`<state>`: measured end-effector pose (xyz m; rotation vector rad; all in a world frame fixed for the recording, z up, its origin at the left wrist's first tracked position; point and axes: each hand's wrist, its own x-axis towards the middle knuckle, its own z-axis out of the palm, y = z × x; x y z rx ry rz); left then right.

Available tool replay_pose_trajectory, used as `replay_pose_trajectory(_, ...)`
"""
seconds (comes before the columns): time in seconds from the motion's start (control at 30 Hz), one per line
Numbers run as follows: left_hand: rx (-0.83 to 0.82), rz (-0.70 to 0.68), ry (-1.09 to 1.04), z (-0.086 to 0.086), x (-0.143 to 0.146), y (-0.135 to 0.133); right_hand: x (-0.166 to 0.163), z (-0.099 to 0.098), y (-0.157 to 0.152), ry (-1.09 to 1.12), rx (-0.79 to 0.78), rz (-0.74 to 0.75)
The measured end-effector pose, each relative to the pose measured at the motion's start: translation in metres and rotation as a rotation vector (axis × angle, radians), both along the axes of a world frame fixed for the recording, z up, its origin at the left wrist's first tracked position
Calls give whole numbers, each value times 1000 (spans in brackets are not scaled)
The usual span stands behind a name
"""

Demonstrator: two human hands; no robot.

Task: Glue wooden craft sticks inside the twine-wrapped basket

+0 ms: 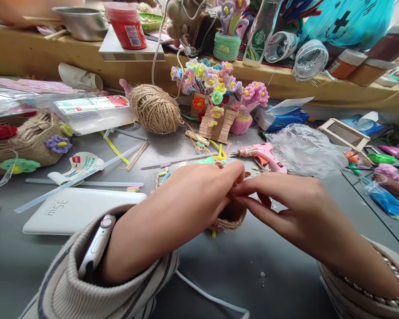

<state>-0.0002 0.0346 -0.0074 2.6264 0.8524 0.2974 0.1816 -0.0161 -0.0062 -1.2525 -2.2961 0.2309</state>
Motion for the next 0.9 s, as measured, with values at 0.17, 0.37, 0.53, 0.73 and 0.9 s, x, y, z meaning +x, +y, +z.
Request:
replay_pose_trajectory(0.17, -13, 11, -4, 2, 0, -1, -5, 0, -2, -3, -39, -46)
replay_pose_trajectory(0.37, 1, -7, -18, 12, -8, -2, -4, 1, -5, 25, -122, -81)
replay_pose_trajectory(0.53, 97, 66, -60, 19, -23, 1, -2, 4, -4, -24, -167, -77)
replay_pose_trajectory(0.73, 42, 108, -20, 20, -27, 2, 0, 2, -5, -85, -183, -55)
replay_pose_trajectory(0.9, 17, 91, -4, 24, -27, 2, 0, 3, -4, -84, -194, -34)
